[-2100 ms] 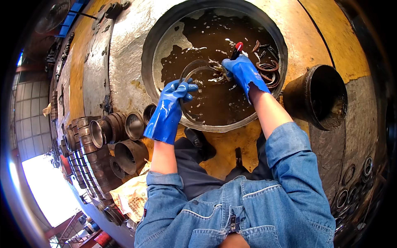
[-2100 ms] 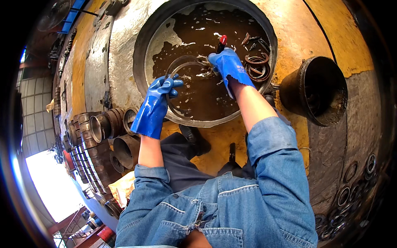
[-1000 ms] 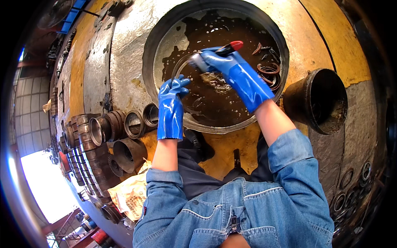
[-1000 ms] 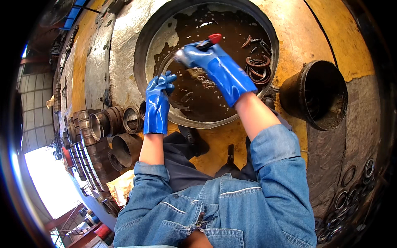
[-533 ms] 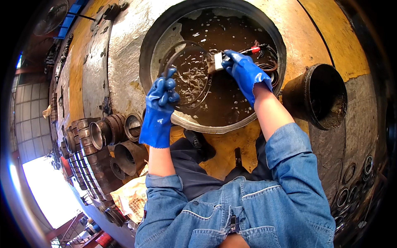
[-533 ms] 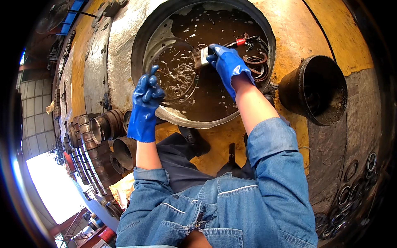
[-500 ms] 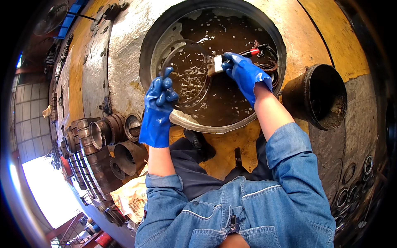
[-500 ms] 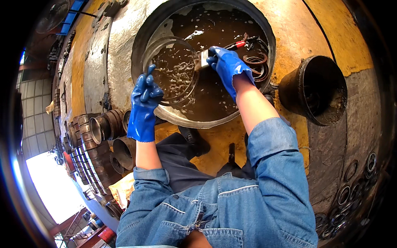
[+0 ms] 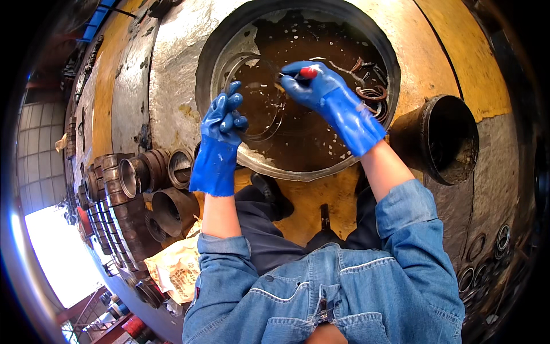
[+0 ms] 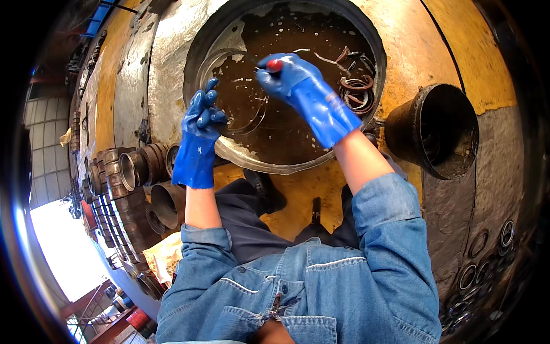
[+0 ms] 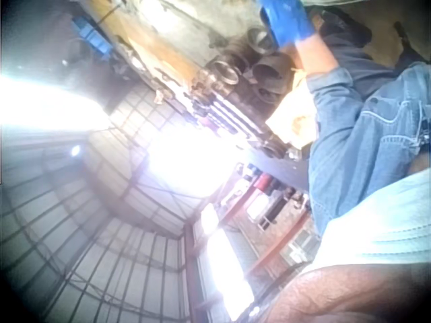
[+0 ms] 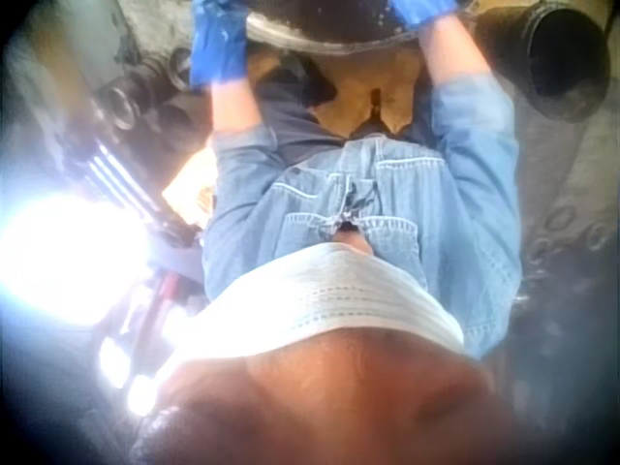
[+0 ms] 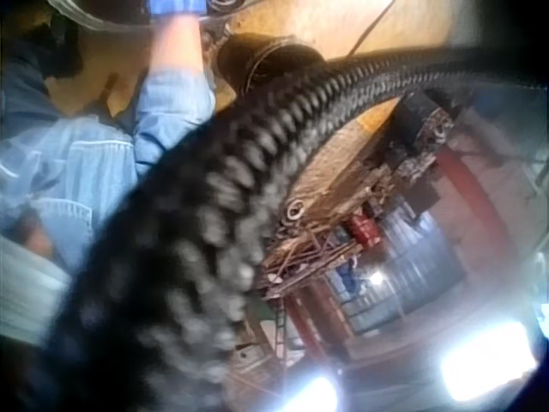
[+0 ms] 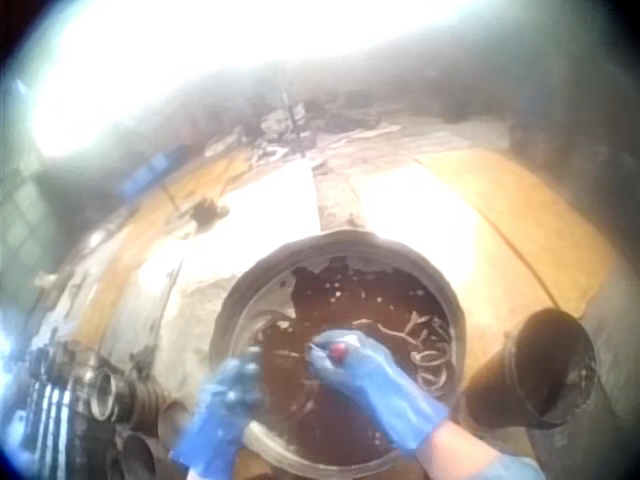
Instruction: The person uses a brush to scrub dark residue off various metal rings and mechanical components submerged in a basin of cleaning fluid. They pick up the items, scrub the surfaces, and move them between different containers in the workspace.
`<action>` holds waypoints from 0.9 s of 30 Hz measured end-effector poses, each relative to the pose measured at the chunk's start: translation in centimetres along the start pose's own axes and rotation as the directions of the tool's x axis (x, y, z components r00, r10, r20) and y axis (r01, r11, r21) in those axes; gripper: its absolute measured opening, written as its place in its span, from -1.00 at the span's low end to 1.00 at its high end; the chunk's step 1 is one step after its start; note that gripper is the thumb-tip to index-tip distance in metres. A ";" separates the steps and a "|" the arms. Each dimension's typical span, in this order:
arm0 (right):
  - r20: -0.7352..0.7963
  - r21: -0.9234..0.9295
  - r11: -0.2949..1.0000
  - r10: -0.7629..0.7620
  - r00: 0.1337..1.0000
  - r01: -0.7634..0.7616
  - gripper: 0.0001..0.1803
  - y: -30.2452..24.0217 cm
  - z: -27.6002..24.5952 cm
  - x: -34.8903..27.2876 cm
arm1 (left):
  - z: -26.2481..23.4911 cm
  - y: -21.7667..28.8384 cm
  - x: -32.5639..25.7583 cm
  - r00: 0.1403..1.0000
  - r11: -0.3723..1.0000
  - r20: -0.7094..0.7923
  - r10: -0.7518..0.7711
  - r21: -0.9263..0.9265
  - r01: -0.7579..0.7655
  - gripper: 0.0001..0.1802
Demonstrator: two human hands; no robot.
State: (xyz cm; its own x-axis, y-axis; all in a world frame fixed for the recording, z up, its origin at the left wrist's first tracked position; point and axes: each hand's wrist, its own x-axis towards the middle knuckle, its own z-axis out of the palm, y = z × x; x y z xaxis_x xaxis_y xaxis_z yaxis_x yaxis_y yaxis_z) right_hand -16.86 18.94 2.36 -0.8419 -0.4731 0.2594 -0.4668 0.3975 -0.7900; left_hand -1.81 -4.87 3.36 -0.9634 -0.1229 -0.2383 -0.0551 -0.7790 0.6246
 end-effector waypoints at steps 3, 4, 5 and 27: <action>-0.025 -0.101 0.960 -0.266 0.964 0.263 -0.81 -0.7 1.1 0.2 | 2.4 -0.6 -0.6 0.998 0.996 -0.056 -0.032 0.084 0.037 -0.48; 0.041 -0.225 0.930 -0.288 0.957 0.290 -0.80 0.2 1.0 0.6 | 3.1 -0.9 -0.7 0.998 0.995 -0.027 -0.051 0.085 0.053 -0.47; 0.110 -0.338 0.884 -0.304 0.946 0.323 -0.79 0.9 1.3 0.7 | 3.5 -0.9 -0.9 0.998 0.994 -0.002 -0.066 0.088 0.066 -0.47; 0.742 0.467 0.346 0.346 0.574 -0.814 -0.62 -2.5 0.2 -1.9 | 5.1 -1.7 0.2 0.993 0.922 0.037 0.110 0.370 -0.116 -0.48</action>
State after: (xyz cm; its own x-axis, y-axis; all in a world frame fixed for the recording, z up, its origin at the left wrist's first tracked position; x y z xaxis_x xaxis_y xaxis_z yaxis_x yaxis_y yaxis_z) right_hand -14.04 18.67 3.75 -0.4436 -0.7173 -0.5372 0.6497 0.1555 -0.7441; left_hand -3.27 -0.41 6.05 -0.9727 -0.1846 -0.1403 -0.0364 -0.4760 0.8787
